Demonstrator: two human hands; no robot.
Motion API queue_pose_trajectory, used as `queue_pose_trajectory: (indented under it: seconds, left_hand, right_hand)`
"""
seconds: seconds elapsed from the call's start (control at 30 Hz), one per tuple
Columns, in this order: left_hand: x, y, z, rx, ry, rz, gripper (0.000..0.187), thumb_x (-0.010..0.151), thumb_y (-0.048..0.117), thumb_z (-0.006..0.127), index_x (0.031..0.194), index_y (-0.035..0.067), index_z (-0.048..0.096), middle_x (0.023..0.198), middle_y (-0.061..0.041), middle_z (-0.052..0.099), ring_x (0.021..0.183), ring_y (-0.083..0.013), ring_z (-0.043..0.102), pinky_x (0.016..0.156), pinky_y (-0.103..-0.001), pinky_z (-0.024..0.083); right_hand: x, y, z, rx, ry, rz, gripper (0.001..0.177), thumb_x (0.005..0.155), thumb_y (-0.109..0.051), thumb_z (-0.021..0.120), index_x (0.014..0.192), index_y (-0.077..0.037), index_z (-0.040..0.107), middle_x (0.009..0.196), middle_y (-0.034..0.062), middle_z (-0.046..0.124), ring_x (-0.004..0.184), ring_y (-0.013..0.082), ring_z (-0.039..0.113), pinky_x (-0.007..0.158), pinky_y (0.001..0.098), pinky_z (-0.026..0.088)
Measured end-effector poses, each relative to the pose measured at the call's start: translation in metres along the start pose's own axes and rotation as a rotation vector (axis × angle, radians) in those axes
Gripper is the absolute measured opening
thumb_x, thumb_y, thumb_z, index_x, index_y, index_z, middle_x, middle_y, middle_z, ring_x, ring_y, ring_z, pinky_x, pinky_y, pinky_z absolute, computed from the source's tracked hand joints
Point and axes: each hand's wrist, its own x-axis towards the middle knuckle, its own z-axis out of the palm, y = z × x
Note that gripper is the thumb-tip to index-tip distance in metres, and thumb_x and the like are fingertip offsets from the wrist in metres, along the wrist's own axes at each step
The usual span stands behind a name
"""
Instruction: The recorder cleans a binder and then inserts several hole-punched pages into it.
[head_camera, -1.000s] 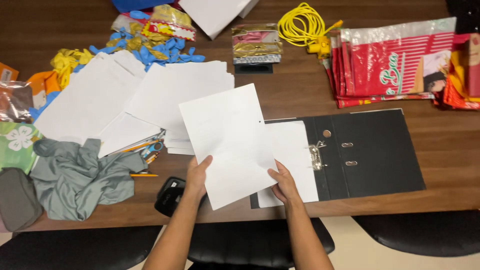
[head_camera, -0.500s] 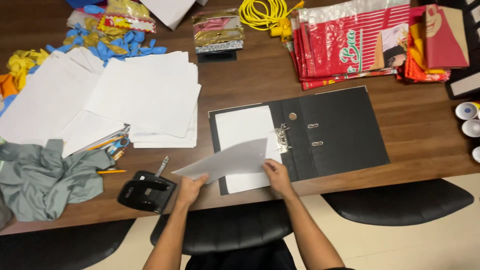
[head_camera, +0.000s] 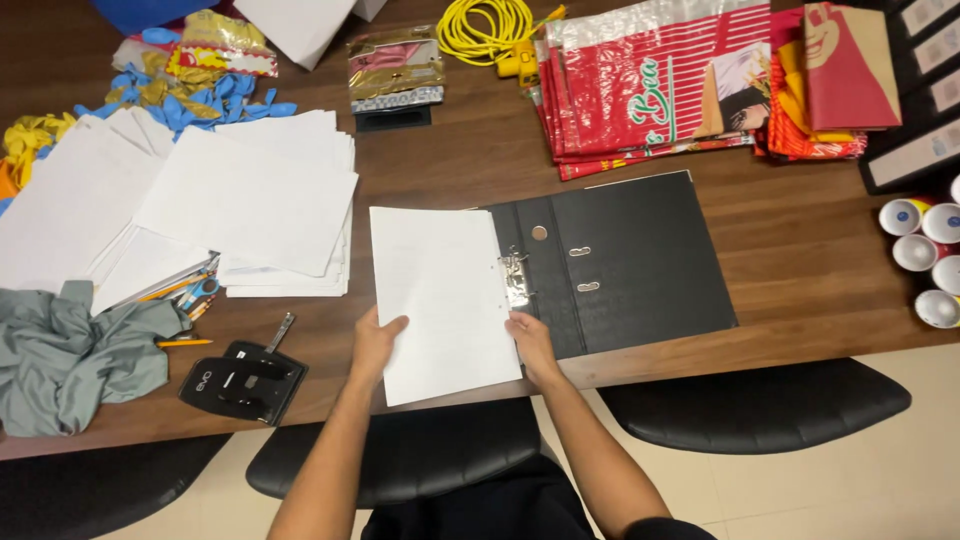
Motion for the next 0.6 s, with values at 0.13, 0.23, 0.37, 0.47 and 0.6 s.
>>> queue_pose_trajectory:
  seconds: [0.13,0.23,0.37,0.47,0.6]
  left_hand:
    - [0.019,-0.010,0.005,-0.008,-0.050,0.020,0.034,0.086,0.001,0.069,0.119,-0.006,0.069,0.106,-0.015,0.076,0.089,-0.0195,0.071,0.079,-0.031,0.056]
    - [0.023,-0.001,0.009,-0.006,-0.065,0.061,0.035,0.085,0.001,0.068,0.120,-0.005,0.068,0.108,-0.013,0.076,0.091,-0.0178,0.071,0.082,-0.030,0.055]
    - [0.016,0.023,0.015,0.089,-0.033,0.021,0.033,0.087,0.001,0.068,0.119,-0.005,0.069,0.107,-0.015,0.076,0.089,-0.0190,0.071,0.080,-0.031,0.055]
    - [0.008,0.045,0.025,0.126,-0.026,-0.013,0.033,0.087,0.002,0.067,0.119,-0.005,0.068,0.106,-0.016,0.076,0.088,-0.0200,0.071,0.080,-0.032,0.056]
    - [0.001,0.058,0.026,0.167,-0.029,-0.028,0.034,0.087,0.003,0.067,0.120,-0.005,0.067,0.107,-0.017,0.076,0.089,-0.0213,0.071,0.079,-0.033,0.056]
  right_hand:
    - [0.010,0.020,-0.006,0.061,0.059,0.009,0.029,0.099,-0.008,0.060,0.124,0.007,0.064,0.112,0.0105,0.073,0.099,0.0151,0.068,0.087,0.0275,0.054]
    - [0.016,0.025,-0.006,0.107,0.044,-0.011,0.029,0.100,-0.007,0.060,0.124,0.009,0.064,0.111,0.0126,0.073,0.099,0.0171,0.067,0.088,0.0287,0.054]
    - [0.021,0.026,-0.004,0.195,0.050,0.039,0.029,0.099,-0.008,0.060,0.124,0.007,0.063,0.111,0.0105,0.073,0.098,0.0147,0.068,0.087,0.0274,0.054]
    - [0.026,0.025,-0.007,0.229,0.056,0.088,0.029,0.100,-0.009,0.061,0.123,0.007,0.064,0.108,0.0099,0.072,0.094,0.0141,0.067,0.083,0.0278,0.055]
    - [0.023,0.015,-0.004,0.246,0.038,0.123,0.027,0.100,-0.010,0.061,0.122,0.005,0.065,0.103,0.0095,0.072,0.090,0.0141,0.067,0.080,0.0280,0.056]
